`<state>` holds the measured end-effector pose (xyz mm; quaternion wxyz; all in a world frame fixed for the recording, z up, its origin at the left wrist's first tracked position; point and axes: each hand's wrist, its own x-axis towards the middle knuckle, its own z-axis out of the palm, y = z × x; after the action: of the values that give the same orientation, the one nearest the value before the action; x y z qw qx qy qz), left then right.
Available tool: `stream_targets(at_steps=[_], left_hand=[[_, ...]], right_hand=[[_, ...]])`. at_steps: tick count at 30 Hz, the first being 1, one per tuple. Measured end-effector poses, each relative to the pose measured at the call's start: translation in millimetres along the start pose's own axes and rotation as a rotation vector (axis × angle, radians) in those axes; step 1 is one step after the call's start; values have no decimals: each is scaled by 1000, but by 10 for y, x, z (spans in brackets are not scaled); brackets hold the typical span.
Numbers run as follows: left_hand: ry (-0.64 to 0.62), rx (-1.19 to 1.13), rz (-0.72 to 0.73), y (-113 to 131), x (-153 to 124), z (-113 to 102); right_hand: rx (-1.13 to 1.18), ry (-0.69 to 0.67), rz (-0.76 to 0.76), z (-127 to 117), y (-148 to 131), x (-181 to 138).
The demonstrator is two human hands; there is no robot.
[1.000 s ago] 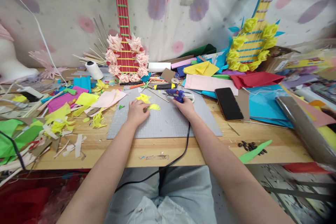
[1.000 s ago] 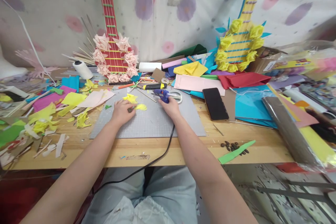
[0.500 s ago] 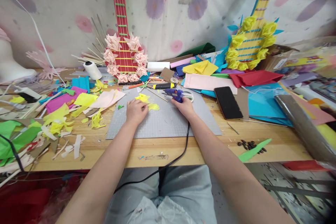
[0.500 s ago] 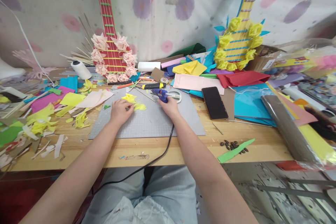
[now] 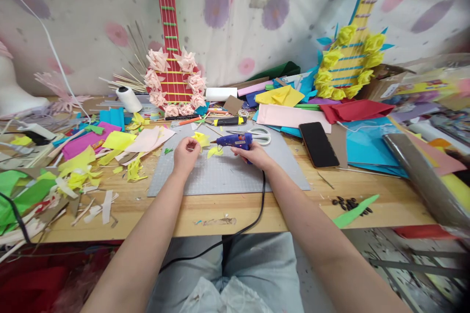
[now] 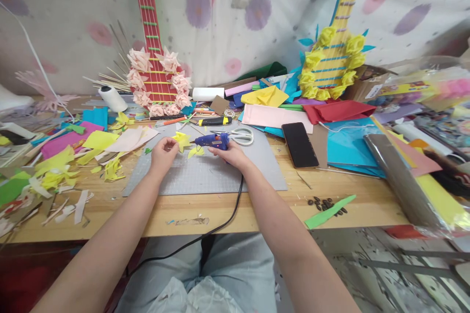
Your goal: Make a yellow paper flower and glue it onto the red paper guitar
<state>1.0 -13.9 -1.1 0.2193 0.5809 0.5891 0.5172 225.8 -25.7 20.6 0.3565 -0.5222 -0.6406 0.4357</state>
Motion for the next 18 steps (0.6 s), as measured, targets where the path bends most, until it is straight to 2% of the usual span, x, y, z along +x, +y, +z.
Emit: stream_targets(at_steps=[7, 12, 18], left_hand=[[-52, -254, -130, 25, -25, 36], [-41, -283, -158, 30, -26, 41], [-45, -313, -169, 24, -15, 42]], right_hand=[[-73, 61, 28, 58, -56, -5], [-119, 65, -22, 82, -39, 3], [-150, 120, -4, 59, -27, 4]])
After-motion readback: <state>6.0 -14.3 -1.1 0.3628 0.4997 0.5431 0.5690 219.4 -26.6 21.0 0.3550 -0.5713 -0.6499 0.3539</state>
